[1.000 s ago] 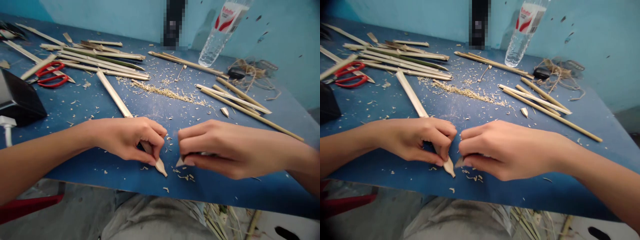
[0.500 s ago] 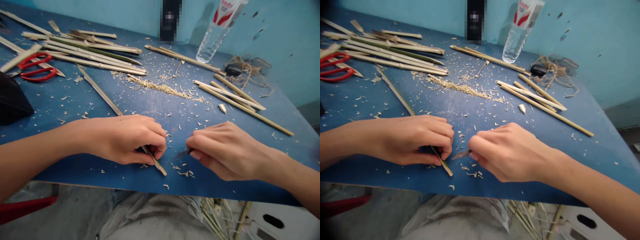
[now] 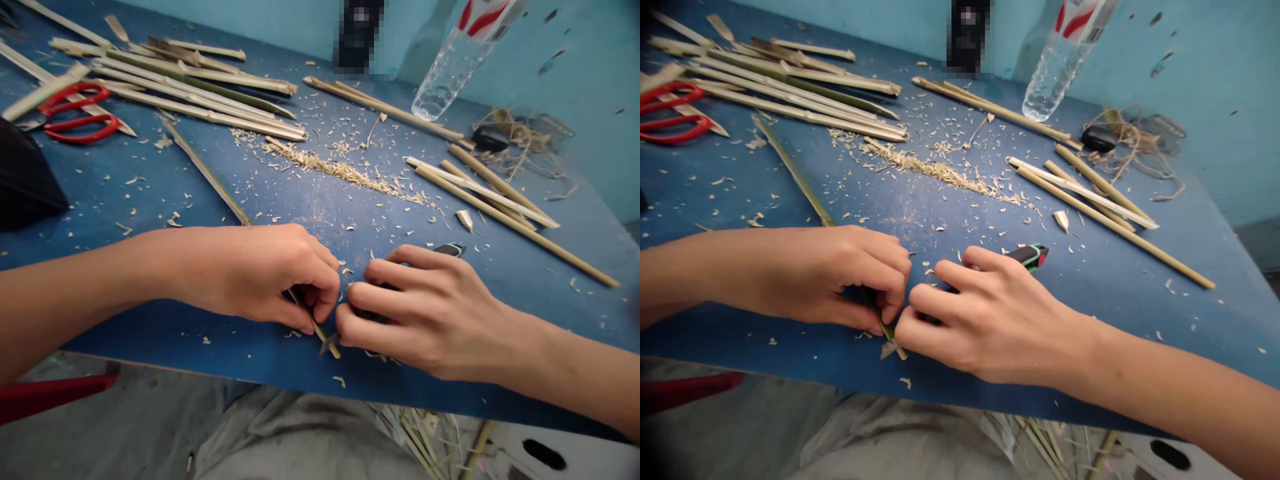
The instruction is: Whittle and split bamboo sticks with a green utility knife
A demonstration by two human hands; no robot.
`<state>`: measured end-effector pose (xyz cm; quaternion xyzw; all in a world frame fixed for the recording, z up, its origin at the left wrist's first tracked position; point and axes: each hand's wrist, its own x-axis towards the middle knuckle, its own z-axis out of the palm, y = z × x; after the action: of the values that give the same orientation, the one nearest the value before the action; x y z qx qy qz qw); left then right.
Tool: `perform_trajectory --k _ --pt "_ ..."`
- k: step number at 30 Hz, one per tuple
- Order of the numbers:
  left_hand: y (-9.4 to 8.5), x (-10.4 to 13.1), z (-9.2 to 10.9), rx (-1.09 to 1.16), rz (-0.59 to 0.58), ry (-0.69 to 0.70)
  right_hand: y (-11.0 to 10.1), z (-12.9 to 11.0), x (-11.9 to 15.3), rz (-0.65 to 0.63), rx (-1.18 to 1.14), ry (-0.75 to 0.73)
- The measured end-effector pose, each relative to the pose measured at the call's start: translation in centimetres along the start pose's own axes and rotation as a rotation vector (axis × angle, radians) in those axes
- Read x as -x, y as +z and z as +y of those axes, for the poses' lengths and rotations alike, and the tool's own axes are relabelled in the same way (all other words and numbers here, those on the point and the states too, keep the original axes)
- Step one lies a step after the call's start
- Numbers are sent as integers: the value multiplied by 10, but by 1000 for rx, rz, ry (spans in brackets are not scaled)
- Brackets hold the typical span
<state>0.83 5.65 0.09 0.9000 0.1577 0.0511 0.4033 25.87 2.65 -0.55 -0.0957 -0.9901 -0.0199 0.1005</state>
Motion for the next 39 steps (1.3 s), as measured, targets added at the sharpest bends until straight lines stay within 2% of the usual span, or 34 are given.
perform_trajectory --k 3,6,9,20,26,30,35,39 --pt "0 0 -1 9 10 1 5 -6 4 14 -84 87" --pt "0 0 -2 31 5 -5 10 -8 5 73 -101 82" --pt "0 0 -5 54 -9 1 10 -7 3 63 -149 67" --pt "0 0 -7 44 -11 28 -5 8 -10 -188 -444 115" --pt "-1 0 -6 19 -17 47 -14 13 -16 -312 -521 106" --pt "-2 0 -6 14 -12 40 -19 11 -11 -371 -510 98" --pt "-2 -2 -4 14 -6 19 -10 2 0 -232 -493 178" --pt "-1 -3 -4 41 2 3 6 -4 1 22 -341 205"
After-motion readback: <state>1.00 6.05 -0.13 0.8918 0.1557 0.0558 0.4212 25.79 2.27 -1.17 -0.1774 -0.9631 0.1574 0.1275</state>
